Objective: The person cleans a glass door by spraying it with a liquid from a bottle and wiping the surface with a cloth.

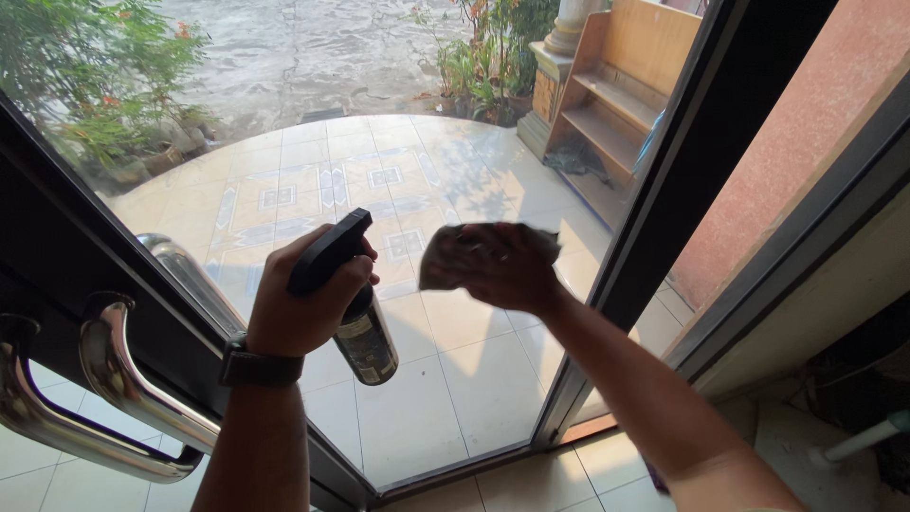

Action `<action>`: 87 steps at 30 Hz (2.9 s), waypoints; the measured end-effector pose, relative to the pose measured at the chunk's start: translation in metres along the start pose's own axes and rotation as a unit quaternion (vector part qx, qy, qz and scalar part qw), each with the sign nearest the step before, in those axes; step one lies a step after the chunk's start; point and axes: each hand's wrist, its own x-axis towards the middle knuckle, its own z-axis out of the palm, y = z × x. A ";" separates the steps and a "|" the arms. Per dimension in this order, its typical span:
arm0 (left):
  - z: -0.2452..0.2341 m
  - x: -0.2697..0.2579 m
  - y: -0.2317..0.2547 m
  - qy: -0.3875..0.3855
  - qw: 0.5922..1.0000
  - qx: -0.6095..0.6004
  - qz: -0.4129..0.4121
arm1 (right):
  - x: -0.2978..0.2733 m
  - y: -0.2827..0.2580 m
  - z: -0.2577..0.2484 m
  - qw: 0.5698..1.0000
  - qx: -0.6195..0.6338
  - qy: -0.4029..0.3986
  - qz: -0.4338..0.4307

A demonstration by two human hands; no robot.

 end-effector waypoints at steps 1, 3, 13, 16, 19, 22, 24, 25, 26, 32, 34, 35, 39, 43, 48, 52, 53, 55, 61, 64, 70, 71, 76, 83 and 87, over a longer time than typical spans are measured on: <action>-0.003 -0.003 -0.002 0.000 1.000 0.013 0.019 | -0.014 0.021 -0.003 0.998 0.040 -0.042 0.015; -0.007 -0.009 -0.005 0.002 1.000 0.016 0.007 | -0.033 0.060 -0.010 0.994 -0.003 -0.064 0.083; -0.006 -0.032 -0.034 -0.005 0.998 0.019 -0.067 | -0.082 0.018 0.032 0.840 0.041 0.034 0.540; -0.012 -0.042 -0.044 -0.018 0.995 0.051 -0.086 | -0.117 -0.049 0.055 0.787 0.060 0.032 0.613; -0.015 -0.051 -0.054 -0.037 0.995 0.046 -0.076 | -0.156 -0.108 0.085 0.740 0.054 0.069 0.667; -0.021 -0.062 -0.063 -0.056 0.996 0.050 -0.057 | -0.173 -0.153 0.111 0.645 0.055 0.138 0.749; -0.022 -0.069 -0.069 -0.059 0.995 0.061 -0.050 | -0.168 -0.173 0.118 0.465 0.106 0.195 0.857; -0.024 -0.073 -0.071 -0.062 0.995 0.067 -0.035 | -0.159 -0.184 0.116 0.358 0.142 0.191 0.903; -0.027 -0.077 -0.071 -0.063 0.995 0.069 -0.036 | -0.144 -0.198 0.111 0.245 0.175 0.184 0.936; -0.041 -0.085 -0.079 -0.064 0.993 0.088 -0.041 | -0.053 -0.240 0.093 0.200 0.235 0.191 0.932; -0.043 -0.087 -0.079 -0.052 0.996 0.059 -0.032 | -0.031 -0.262 0.096 0.376 0.225 0.151 0.886; -0.043 -0.086 -0.079 -0.053 0.996 0.058 -0.030 | -0.020 -0.274 0.098 0.471 0.217 0.128 0.845; -0.039 -0.088 -0.077 -0.058 0.997 0.034 -0.022 | 0.012 -0.320 0.083 0.640 0.300 0.083 0.703; -0.037 -0.090 -0.078 -0.076 0.997 0.019 -0.027 | -0.032 -0.263 0.087 0.724 0.229 0.072 0.647; -0.039 -0.098 -0.089 -0.080 0.996 0.031 -0.009 | -0.121 -0.151 0.101 0.649 0.108 0.088 0.748; -0.041 -0.105 -0.092 -0.077 0.997 0.022 -0.020 | -0.131 -0.166 0.109 0.533 0.156 0.142 0.820; -0.041 -0.107 -0.091 -0.078 0.996 0.023 -0.021 | -0.125 -0.180 0.111 0.452 0.183 0.160 0.858; -0.041 -0.108 -0.088 -0.077 0.996 0.029 -0.033 | -0.099 -0.223 0.111 0.325 0.263 0.232 0.878; -0.044 -0.108 -0.085 -0.074 0.997 0.028 0.009 | 0.006 -0.313 0.099 0.504 0.263 0.085 0.818; -0.041 -0.107 -0.081 -0.071 0.994 0.063 -0.056 | 0.041 -0.305 0.078 0.653 0.297 0.046 0.695; -0.035 -0.101 -0.065 -0.054 0.998 0.017 -0.023 | 0.030 -0.157 0.047 0.883 0.147 0.064 0.442; -0.033 -0.099 -0.062 -0.052 0.998 0.016 -0.019 | 0.023 -0.132 0.041 0.900 0.124 0.050 0.415; -0.018 -0.088 -0.053 -0.040 0.999 0.003 -0.015 | -0.016 -0.030 0.027 0.919 0.074 0.060 0.383; -0.002 -0.077 -0.043 -0.021 0.998 0.052 -0.021 | -0.098 -0.029 0.044 0.852 0.056 0.033 0.519; 0.004 -0.073 -0.038 0.020 0.996 0.072 -0.049 | -0.142 -0.095 0.051 0.820 0.121 0.019 0.560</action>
